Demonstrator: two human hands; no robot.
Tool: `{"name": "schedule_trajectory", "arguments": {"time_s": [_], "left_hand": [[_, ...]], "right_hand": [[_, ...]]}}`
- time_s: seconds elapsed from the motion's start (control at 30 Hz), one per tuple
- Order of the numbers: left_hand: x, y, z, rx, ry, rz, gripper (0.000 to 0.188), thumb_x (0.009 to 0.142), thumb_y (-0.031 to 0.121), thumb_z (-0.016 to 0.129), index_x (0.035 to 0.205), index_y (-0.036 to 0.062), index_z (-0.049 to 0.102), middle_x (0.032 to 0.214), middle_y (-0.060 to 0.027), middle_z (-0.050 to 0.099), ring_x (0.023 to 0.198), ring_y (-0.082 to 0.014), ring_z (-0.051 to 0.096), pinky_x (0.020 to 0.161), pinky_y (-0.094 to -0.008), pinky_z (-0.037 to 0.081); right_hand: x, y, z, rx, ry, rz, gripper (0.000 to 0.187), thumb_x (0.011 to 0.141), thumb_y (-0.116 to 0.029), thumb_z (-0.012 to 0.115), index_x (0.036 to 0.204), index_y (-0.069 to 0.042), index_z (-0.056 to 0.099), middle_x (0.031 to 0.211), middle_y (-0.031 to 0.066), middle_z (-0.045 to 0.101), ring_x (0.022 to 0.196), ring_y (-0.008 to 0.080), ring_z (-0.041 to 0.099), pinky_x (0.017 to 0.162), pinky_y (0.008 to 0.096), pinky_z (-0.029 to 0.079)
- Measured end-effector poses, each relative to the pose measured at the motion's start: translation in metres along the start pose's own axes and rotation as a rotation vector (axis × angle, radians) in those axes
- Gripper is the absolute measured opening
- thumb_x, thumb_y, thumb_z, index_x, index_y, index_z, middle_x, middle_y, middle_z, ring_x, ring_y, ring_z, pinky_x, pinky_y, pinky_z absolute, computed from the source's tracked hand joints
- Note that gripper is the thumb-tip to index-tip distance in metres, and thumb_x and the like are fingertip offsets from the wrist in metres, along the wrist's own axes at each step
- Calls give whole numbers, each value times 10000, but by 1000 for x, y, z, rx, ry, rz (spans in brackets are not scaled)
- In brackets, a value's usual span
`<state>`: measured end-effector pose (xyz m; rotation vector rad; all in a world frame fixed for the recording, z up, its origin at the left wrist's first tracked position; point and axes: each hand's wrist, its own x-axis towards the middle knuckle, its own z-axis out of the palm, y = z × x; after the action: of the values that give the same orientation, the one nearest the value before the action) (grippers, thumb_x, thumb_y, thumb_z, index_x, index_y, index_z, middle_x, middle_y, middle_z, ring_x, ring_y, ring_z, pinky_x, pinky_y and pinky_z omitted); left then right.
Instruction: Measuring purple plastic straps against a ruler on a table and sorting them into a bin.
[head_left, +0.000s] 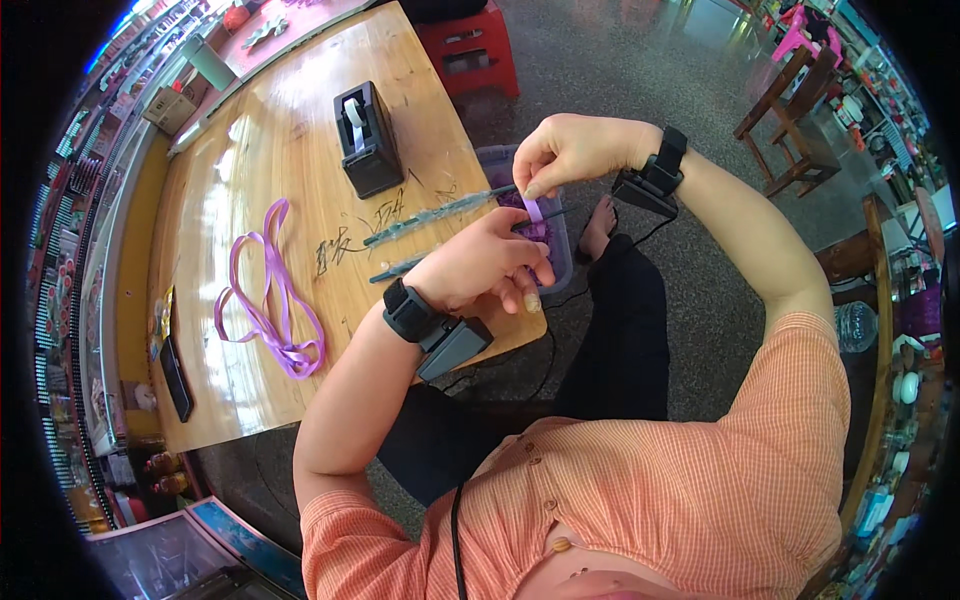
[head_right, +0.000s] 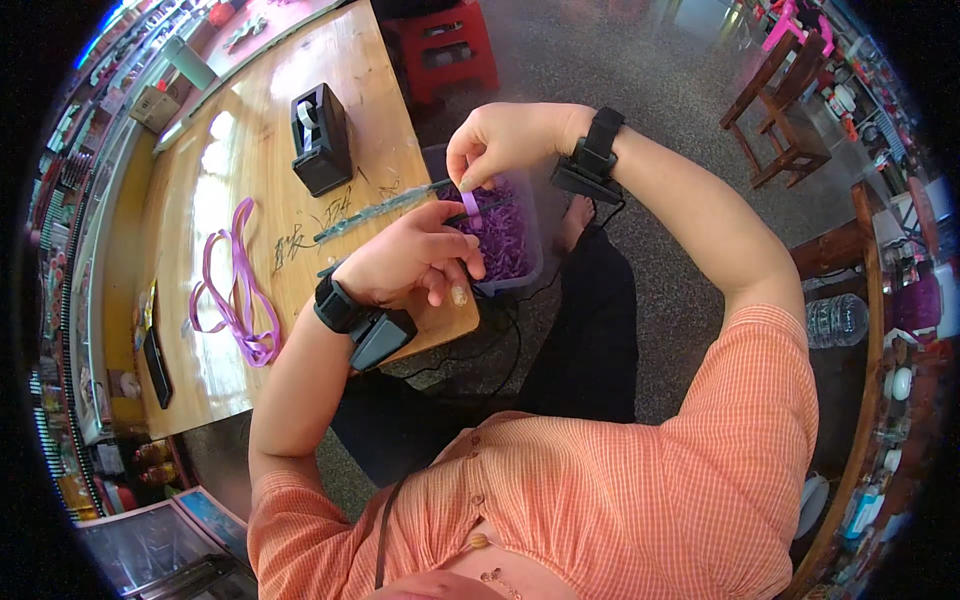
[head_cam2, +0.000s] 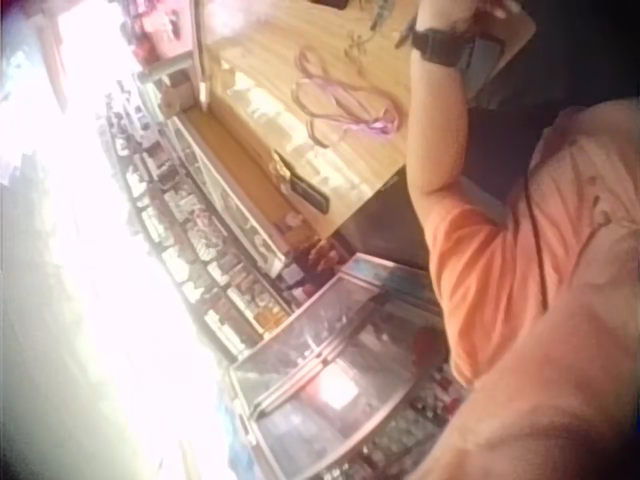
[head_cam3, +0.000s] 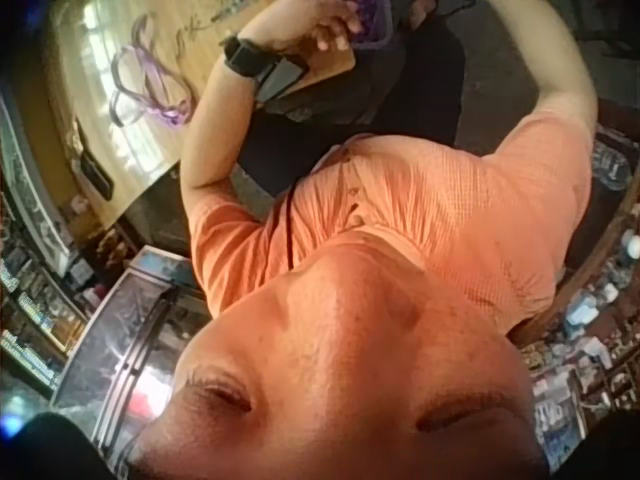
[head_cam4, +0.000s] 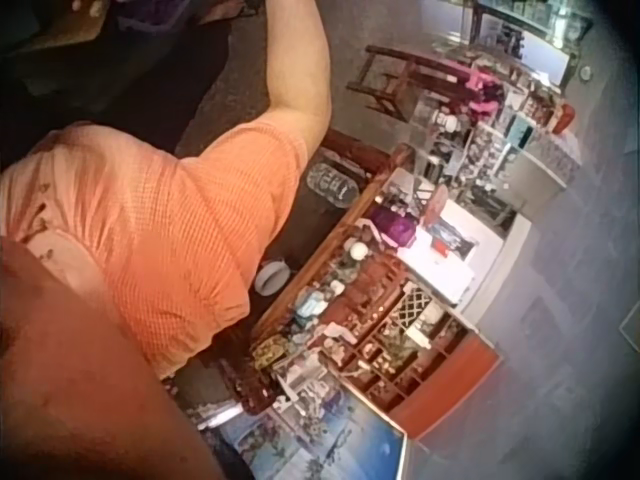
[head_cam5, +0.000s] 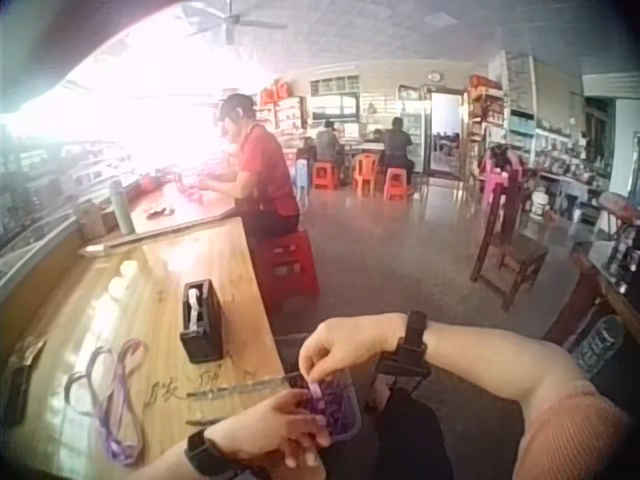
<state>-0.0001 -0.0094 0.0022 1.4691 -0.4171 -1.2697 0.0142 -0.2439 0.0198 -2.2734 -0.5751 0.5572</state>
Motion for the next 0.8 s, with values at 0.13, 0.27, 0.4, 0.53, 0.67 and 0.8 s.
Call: {"name": "schedule_trajectory", "arguments": {"time_s": [0.13, 0.27, 0.4, 0.53, 0.67, 0.8], "left_hand": [[0, 0, 0, 5, 10, 4, 639, 962, 105, 600, 1478, -80, 272, 888, -154, 703, 625, -212, 690, 473, -271, 529], [-2, 2, 3, 16, 32, 1, 634, 956, 101, 604, 1472, -85, 285, 889, -152, 702, 629, -211, 692, 467, -270, 520], [0, 1, 2, 11, 18, 11, 640, 950, 97, 609, 1470, -89, 287, 891, -156, 702, 630, -213, 692, 464, -270, 516], [0, -1, 1, 6, 24, 17, 620, 949, 93, 612, 1454, -90, 303, 891, -156, 702, 630, -214, 692, 459, -267, 512], [0, -1, 2, -1, 27, 26, 541, 953, 95, 611, 1400, -81, 362, 884, -151, 702, 624, -208, 689, 444, -264, 503], [-1, 2, 0, 32, -31, 19, 649, 942, 99, 601, 1477, -73, 275, 919, -143, 699, 691, -182, 694, 469, -249, 488]], "right_hand": [[2, -2, 0, -33, -10, -15, 114, 887, -154, 717, 933, -51, 733, 726, 11, 678, 677, 84, 624, 642, 261, 490], [1, -14, 1, -184, 16, -20, 142, 868, -198, 719, 939, -75, 731, 704, 30, 681, 660, 117, 634, 624, 297, 487], [-4, -25, 8, -459, 175, -51, 233, 833, -274, 738, 952, -81, 680, 697, 85, 693, 665, 244, 672, 639, 376, 515], [-6, -30, 13, -622, 266, 77, 301, 800, -330, 761, 957, -97, 654, 813, 103, 722, 719, 307, 680, 671, 416, 532], [-5, -22, 17, -722, 289, -156, 171, 824, -258, 727, 918, -122, 680, 1124, 75, 691, 979, 273, 650, 801, 396, 538], [-2, -7, 18, -584, 179, -381, 85, 851, -166, 674, 891, -129, 739, 1276, 54, 638, 1173, 276, 571, 966, 408, 495]]}}
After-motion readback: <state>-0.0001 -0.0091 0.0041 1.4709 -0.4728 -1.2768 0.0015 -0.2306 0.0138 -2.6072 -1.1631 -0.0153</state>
